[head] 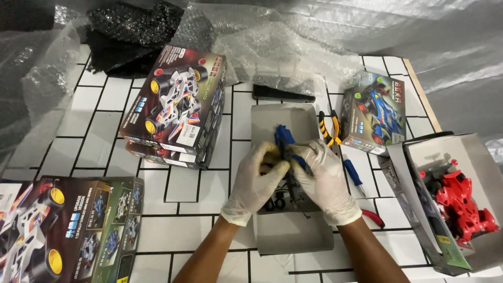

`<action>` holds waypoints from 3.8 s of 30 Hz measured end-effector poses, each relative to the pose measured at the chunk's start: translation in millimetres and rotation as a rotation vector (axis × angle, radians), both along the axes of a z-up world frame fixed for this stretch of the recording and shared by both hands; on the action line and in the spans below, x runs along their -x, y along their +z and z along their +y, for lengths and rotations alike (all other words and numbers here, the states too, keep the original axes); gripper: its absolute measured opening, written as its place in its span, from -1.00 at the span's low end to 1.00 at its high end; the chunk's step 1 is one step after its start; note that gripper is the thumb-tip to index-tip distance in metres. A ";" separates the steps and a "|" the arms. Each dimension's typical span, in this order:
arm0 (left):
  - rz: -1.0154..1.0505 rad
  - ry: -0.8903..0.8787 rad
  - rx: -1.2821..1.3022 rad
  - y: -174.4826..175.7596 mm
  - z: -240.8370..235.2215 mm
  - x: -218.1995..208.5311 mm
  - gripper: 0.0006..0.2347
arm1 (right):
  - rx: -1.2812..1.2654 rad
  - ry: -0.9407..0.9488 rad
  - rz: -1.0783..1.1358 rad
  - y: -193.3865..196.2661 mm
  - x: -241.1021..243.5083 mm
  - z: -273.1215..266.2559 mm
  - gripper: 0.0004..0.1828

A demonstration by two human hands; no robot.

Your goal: Unboxing and assembling a model toy car by attaching plastic components to a chassis.

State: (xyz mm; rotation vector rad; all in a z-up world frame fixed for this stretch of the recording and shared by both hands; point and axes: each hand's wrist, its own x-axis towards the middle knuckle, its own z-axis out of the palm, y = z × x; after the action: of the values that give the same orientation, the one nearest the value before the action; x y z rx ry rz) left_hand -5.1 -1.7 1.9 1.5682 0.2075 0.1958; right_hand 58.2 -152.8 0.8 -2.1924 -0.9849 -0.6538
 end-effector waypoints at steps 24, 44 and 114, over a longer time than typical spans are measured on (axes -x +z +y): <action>-0.091 0.043 0.187 -19.9 -0.6 3.1 -0.75 | -0.089 0.208 0.074 1.6 2.0 -6.7 -0.65; -0.057 0.009 0.174 -5.6 -4.1 9.7 -0.69 | -0.094 0.151 -0.041 -16.7 6.8 -6.4 -0.61; -0.129 0.330 0.234 -17.0 4.5 8.4 -0.80 | -0.036 -0.024 -0.041 13.1 4.6 -1.8 -0.85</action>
State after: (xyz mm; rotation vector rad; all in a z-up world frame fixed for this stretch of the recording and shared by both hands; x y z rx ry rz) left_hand -13.5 2.7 -15.1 1.2772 0.3743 0.5112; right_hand 53.6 -154.6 13.8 -2.1706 -0.9616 -0.7249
